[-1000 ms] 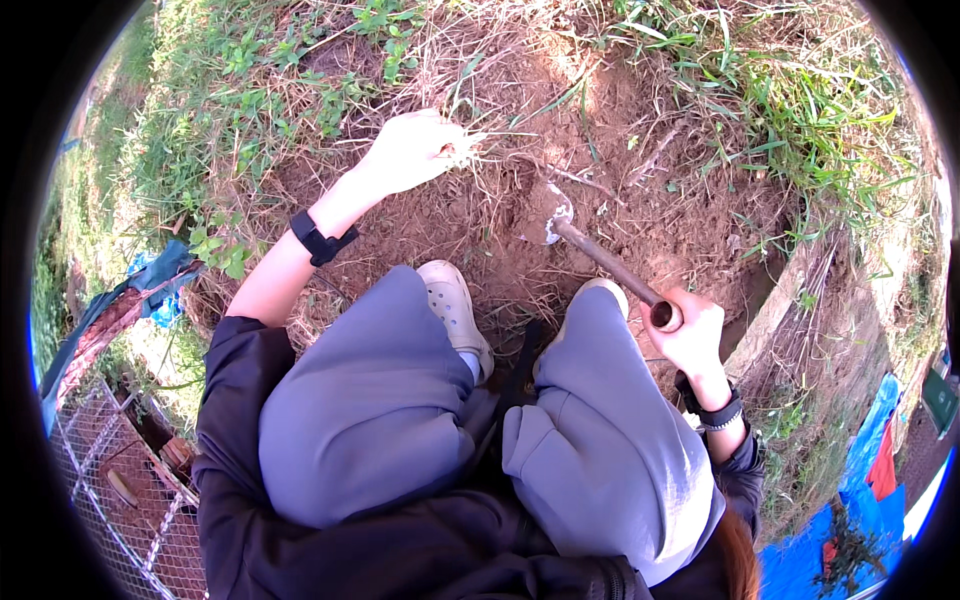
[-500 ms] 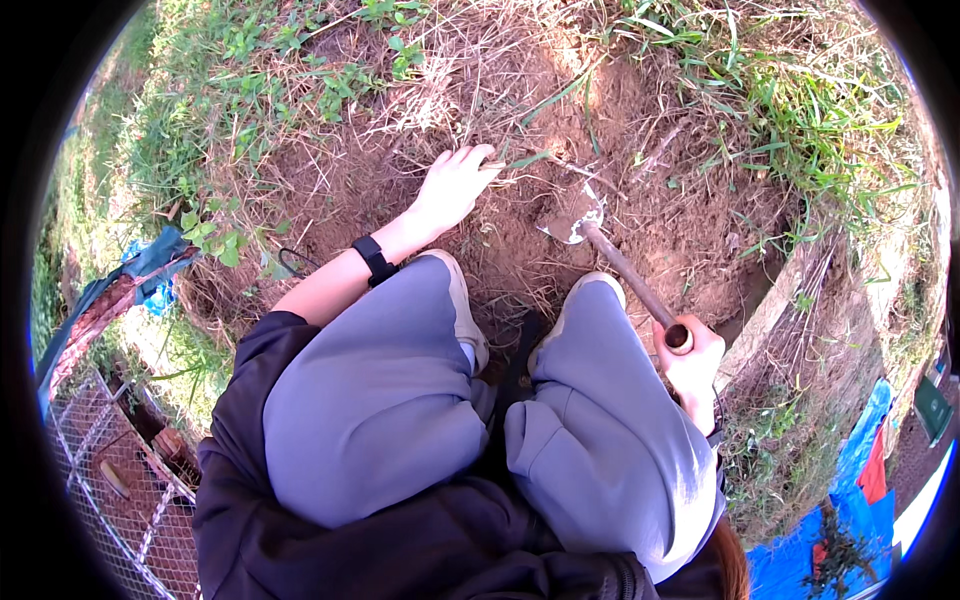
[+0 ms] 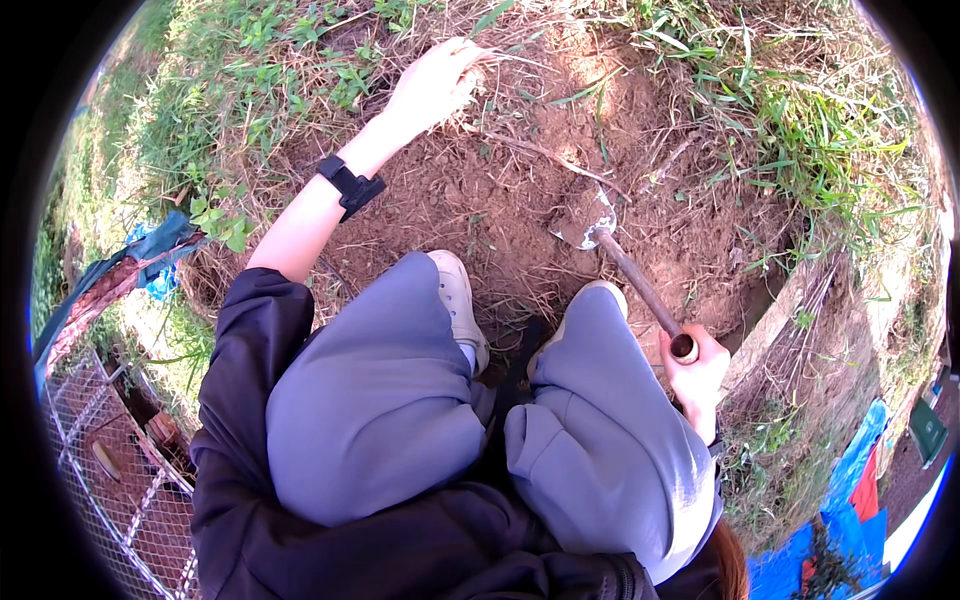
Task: The person pulls weeds and grass from a dirt area by hand and using a hand trowel.
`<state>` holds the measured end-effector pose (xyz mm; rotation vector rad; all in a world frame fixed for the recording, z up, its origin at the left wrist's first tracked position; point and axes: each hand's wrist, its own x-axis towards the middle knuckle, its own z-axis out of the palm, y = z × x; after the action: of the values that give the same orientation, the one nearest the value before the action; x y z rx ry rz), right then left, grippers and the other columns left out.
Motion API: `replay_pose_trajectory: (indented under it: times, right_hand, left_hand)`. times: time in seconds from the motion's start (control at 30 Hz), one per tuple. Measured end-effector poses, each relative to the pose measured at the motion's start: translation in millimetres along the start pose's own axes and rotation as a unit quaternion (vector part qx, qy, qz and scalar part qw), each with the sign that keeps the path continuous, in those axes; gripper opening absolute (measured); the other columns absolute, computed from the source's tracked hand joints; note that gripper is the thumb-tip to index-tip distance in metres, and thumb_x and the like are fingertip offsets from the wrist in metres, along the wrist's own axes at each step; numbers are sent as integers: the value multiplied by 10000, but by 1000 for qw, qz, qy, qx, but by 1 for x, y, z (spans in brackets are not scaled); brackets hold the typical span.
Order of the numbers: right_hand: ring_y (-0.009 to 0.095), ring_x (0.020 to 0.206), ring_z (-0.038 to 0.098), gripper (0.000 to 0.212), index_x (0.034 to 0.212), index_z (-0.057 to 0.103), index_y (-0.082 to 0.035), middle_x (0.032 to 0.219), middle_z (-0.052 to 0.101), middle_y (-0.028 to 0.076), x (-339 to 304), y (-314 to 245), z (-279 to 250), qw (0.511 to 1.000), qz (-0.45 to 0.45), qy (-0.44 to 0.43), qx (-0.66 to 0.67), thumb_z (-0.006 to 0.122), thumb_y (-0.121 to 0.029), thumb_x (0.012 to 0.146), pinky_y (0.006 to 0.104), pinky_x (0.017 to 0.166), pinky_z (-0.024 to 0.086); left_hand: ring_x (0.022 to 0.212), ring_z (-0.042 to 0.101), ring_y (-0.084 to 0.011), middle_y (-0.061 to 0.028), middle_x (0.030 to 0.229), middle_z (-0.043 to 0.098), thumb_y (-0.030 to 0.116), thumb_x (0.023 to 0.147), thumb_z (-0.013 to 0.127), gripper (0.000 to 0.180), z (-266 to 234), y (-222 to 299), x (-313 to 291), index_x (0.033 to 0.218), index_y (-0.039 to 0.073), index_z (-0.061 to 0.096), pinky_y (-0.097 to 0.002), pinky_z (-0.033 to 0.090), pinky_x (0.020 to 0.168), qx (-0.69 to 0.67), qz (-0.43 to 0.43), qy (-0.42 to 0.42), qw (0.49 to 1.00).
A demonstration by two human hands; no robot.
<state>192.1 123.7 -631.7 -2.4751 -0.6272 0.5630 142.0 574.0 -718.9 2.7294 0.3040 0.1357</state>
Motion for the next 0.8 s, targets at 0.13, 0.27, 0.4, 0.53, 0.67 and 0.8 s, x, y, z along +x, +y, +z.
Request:
replay_pose_trajectory:
  times: [0.13, 0.27, 0.4, 0.53, 0.67, 0.8]
  right_hand:
    - [162, 469, 555, 187, 705, 611, -34, 543, 544, 101, -3, -1, 2, 1000, 11, 4, 25, 745, -162, 679, 277, 493, 458]
    - [146, 475, 553, 182, 702, 609, -33, 541, 545, 91, -6, 1, 5, 999, 35, 2, 20, 743, -155, 684, 268, 498, 458]
    - [131, 482, 549, 182, 702, 610, -32, 544, 551, 85, -8, 2, 7, 997, 52, 0, 50, 743, -154, 689, 263, 502, 459]
    - [98, 499, 512, 175, 712, 611, -21, 540, 535, 62, -8, -1, 9, 998, 42, 8, 40, 739, -139, 697, 246, 498, 439]
    - [49, 523, 450, 166, 728, 612, -2, 531, 502, 26, -6, -3, 10, 998, 34, 9, 50, 734, -111, 706, 222, 486, 402]
    - [120, 487, 541, 179, 703, 614, -29, 542, 545, 78, -3, -4, 9, 999, 37, 6, 29, 741, -154, 693, 252, 502, 453]
  left_hand:
    - [1236, 377, -322, -128, 1370, 356, 466, 793, 613, 693, 67, 40, -22, 1342, 106, 390, -449, 355, 994, 134, 64, -86, 985]
    - [1206, 413, -292, -105, 1337, 394, 383, 787, 632, 595, 74, 42, -31, 1292, 122, 454, -427, 378, 968, 165, 69, -50, 983]
    - [1070, 515, -221, -34, 1198, 503, 253, 806, 611, 323, 70, 26, -30, 1092, 104, 580, -352, 433, 903, 118, 70, -88, 987]
    - [923, 594, -207, -37, 1034, 615, 219, 826, 603, 209, 38, 10, -22, 1014, 127, 617, -322, 485, 826, -33, -50, -32, 998]
    - [1096, 541, -335, -148, 1161, 569, 245, 816, 641, 702, -6, 14, -8, 1399, 264, 250, -399, 445, 934, -97, -98, -73, 988]
    - [1092, 544, -333, -162, 1175, 563, 244, 819, 642, 712, -13, 14, -6, 1405, 269, 238, -404, 442, 938, -102, -56, -101, 988]
